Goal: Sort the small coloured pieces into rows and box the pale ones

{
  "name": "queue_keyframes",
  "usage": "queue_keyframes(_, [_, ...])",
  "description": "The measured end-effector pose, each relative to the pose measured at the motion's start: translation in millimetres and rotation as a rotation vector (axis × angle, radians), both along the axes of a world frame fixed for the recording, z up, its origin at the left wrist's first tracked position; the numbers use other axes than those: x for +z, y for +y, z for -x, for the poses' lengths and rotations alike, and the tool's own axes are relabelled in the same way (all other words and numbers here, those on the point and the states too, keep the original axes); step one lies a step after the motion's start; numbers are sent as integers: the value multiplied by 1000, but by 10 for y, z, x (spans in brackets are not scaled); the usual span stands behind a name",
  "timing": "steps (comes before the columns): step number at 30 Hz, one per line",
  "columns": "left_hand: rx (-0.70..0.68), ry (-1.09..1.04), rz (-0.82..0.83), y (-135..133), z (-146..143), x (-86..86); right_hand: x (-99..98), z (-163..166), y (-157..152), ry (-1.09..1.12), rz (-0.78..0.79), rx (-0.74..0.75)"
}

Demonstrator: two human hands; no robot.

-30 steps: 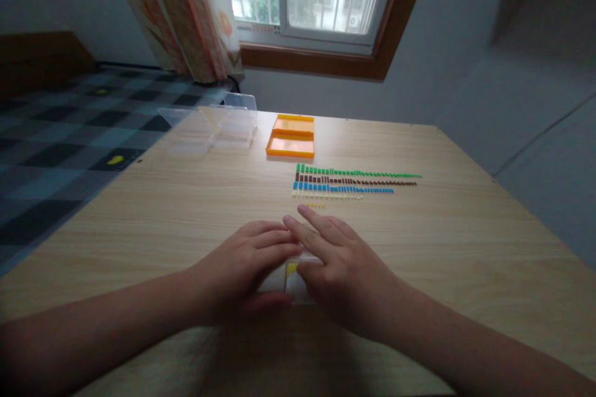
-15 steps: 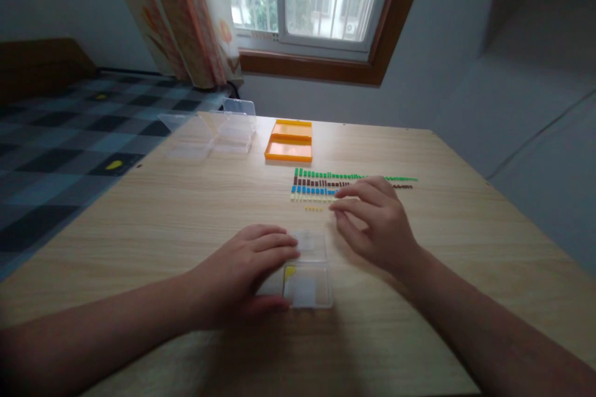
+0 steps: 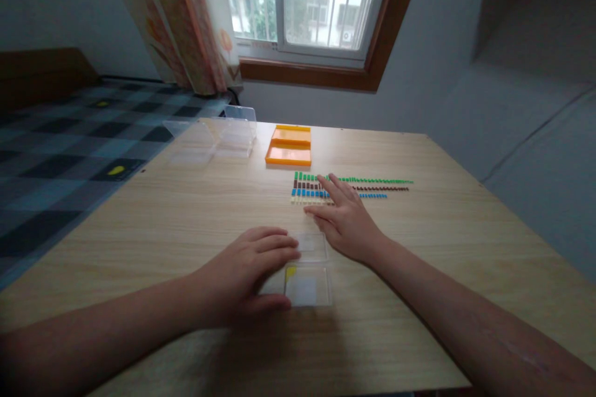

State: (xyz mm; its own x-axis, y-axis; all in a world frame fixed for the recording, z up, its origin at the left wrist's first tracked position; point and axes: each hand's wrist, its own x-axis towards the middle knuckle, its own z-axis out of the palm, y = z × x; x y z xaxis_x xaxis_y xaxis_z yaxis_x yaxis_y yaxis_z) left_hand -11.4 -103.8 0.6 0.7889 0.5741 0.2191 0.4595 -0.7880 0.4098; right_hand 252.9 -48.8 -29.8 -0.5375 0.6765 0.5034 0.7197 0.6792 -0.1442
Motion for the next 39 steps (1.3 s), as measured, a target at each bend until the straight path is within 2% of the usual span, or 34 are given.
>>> queue_keyframes(5, [-4,-3,7,5,7,2,-5,-13,-1,7,34,31])
queue_keyframes(12, [-2,-19,-2,3,3,6,-1,-14,-5,149,17,39])
queue_keyframes(21, [-11,0,-4,3,-1,9,2,-23,9,106,44,57])
queue_keyframes(28, [-20,-12,-11,6,3,19,12,-52,15,124,153,16])
queue_keyframes(33, [-8,-24,-7,5,-1,8,269,-76,-180,173,102,62])
queue_keyframes(36, [-9,-15,-4,1,-5,13,481,-68,-398,152,65,249])
queue_keyframes(39, [-7,-8,-11,-5,-4,21,587,-29,-568,69,79,386])
